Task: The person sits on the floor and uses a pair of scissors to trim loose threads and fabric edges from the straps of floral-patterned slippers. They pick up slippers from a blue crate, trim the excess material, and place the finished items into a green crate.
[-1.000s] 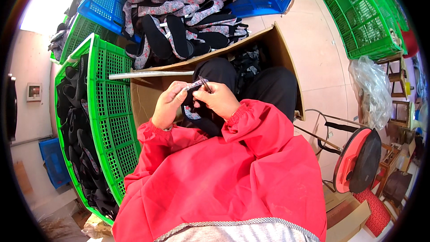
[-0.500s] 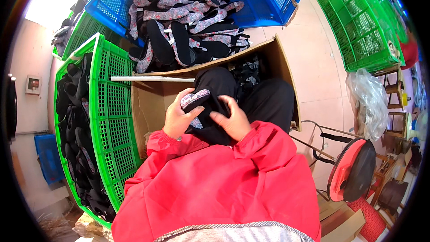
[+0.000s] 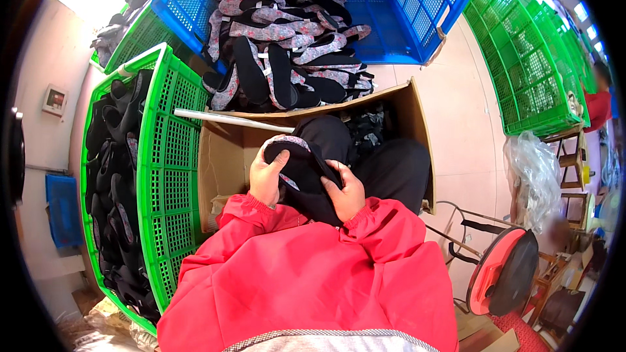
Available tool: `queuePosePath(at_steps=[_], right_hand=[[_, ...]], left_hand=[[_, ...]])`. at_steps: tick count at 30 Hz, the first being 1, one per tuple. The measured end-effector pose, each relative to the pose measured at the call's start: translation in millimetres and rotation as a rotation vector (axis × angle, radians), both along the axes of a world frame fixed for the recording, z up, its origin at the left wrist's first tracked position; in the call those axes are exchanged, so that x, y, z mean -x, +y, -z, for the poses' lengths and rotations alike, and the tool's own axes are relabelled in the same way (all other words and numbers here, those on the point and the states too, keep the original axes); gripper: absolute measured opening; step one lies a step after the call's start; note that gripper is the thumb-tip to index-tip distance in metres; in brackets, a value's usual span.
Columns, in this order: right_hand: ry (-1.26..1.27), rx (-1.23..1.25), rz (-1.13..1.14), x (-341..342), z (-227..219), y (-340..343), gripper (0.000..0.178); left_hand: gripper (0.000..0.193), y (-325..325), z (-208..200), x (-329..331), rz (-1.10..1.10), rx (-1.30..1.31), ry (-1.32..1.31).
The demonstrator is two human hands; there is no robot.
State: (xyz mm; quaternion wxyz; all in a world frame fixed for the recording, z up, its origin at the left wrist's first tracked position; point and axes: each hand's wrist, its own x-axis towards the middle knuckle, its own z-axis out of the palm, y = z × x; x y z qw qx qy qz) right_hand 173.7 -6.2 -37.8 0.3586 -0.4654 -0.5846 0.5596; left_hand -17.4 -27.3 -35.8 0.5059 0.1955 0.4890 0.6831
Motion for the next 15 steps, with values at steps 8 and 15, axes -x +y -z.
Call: queuePosePath(at_steps=[8, 15], right_hand=[[-0.034, -0.078, 0.005, -4, 7, 0, 0.03], [0.114, 0.007, 0.045, -14, 43, -7, 0.03]], left_hand=[[0.033, 0, -6, 6, 0.032, 0.058, -0.364], [0.043, 0, -25, 9, 0.145, 0.188, -0.7]])
